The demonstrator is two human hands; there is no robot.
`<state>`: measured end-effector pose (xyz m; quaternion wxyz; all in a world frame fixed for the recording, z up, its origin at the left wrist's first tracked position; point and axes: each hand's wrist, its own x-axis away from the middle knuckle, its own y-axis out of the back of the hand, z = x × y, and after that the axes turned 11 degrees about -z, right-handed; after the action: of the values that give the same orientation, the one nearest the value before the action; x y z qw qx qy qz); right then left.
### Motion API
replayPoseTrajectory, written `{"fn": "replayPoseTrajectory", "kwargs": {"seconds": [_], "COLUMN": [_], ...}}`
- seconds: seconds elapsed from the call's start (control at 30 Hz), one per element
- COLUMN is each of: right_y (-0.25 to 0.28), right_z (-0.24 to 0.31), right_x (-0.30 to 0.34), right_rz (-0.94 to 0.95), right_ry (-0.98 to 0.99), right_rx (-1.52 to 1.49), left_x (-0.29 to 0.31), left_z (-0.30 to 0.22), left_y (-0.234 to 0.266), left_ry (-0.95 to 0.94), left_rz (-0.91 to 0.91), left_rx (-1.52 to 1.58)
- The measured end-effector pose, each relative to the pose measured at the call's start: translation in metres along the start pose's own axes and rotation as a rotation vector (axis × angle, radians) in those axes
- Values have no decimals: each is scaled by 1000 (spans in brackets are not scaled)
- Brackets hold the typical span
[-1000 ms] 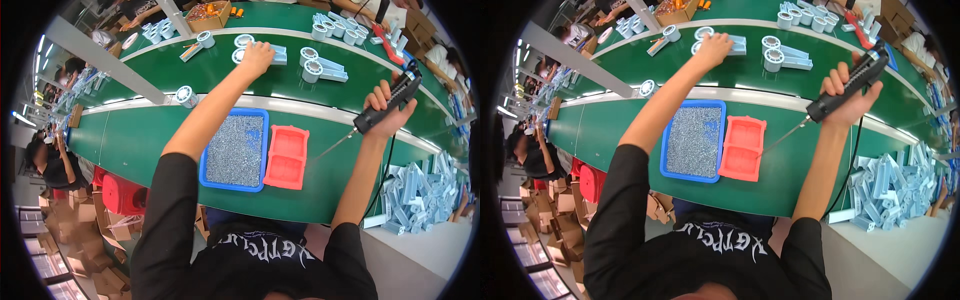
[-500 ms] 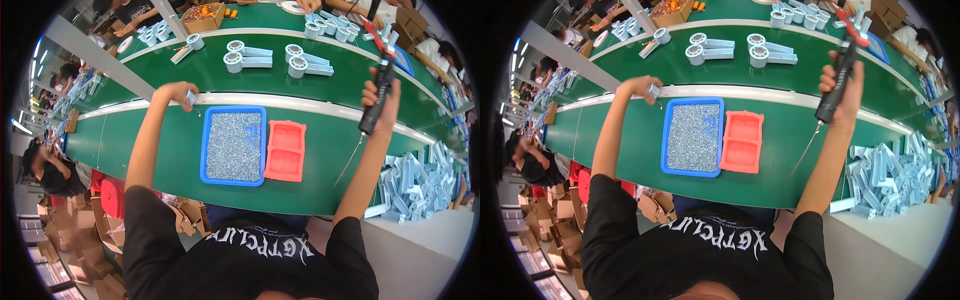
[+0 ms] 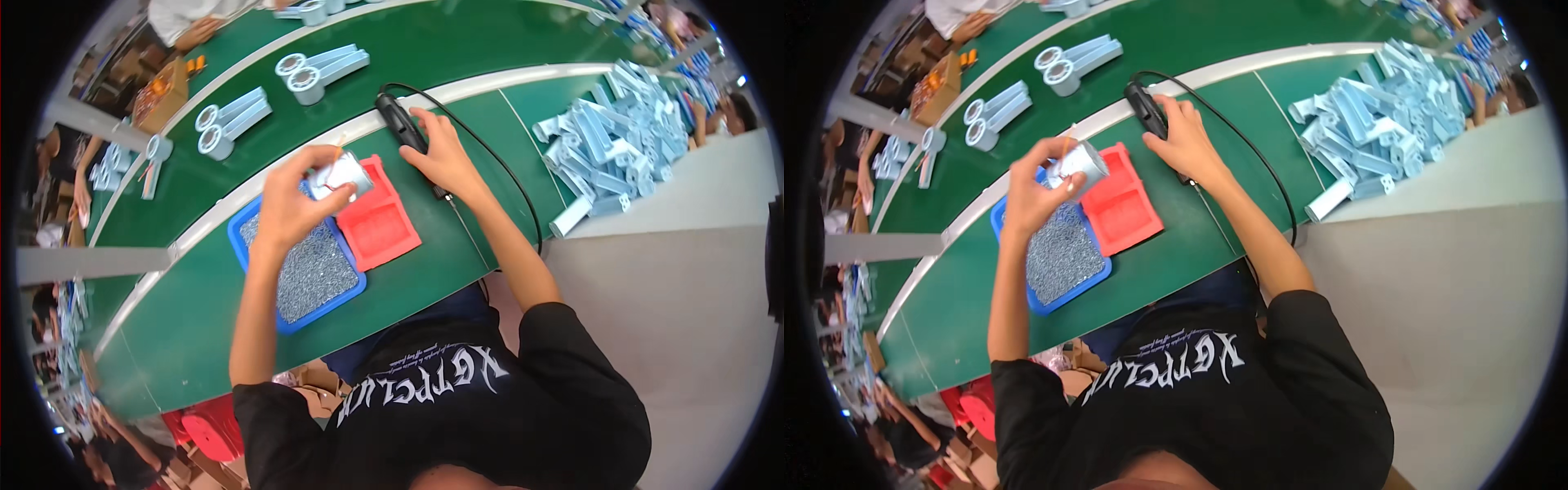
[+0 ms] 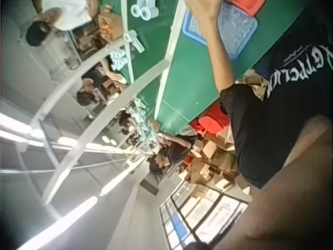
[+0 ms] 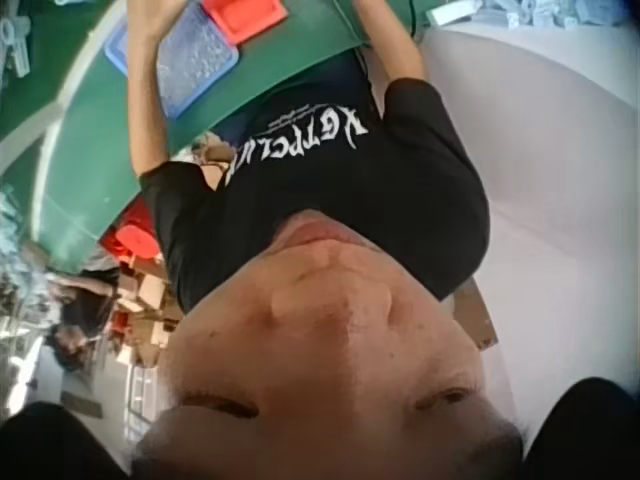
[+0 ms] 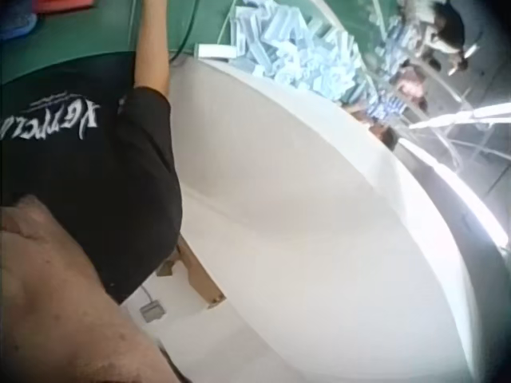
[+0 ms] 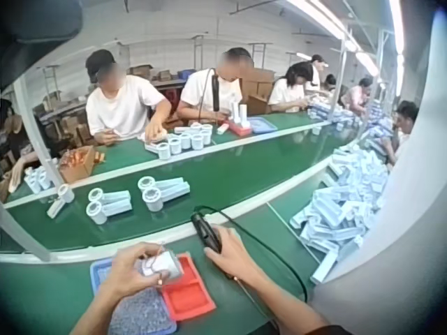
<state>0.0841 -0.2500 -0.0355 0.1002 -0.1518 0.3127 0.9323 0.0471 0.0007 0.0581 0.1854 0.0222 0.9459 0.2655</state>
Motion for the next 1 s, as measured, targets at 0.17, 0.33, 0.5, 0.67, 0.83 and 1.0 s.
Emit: {"fn": "replayPoseTrajectory", "kwargs": {"seconds": [0.17,0.33,0.5,0.67,0.83,1.0], "right_y": [130,155,133,161,184,188], "right_z": [-10,-28,-31,-31,-56,-42], "right_x": [52,118,126,119,104,95], "right_rz": [-212,-72,86,140,417,548], "right_ry": [75,-73,-48,-68,-26,-12], "right_rx": [542,1054,1131,852,1189,1232], "left_x": [15,17,17,16,17,17], "left_z": [20,33,45,42,47,52], "left_y": [-34,-32,-34,-25,-23,-23], "left_ry": [36,-24,-274,-104,161,151], "left_rz": [117,95,-60,100,158,175], "left_rx": [-227,-220,-293,-254,-74,-3]}}
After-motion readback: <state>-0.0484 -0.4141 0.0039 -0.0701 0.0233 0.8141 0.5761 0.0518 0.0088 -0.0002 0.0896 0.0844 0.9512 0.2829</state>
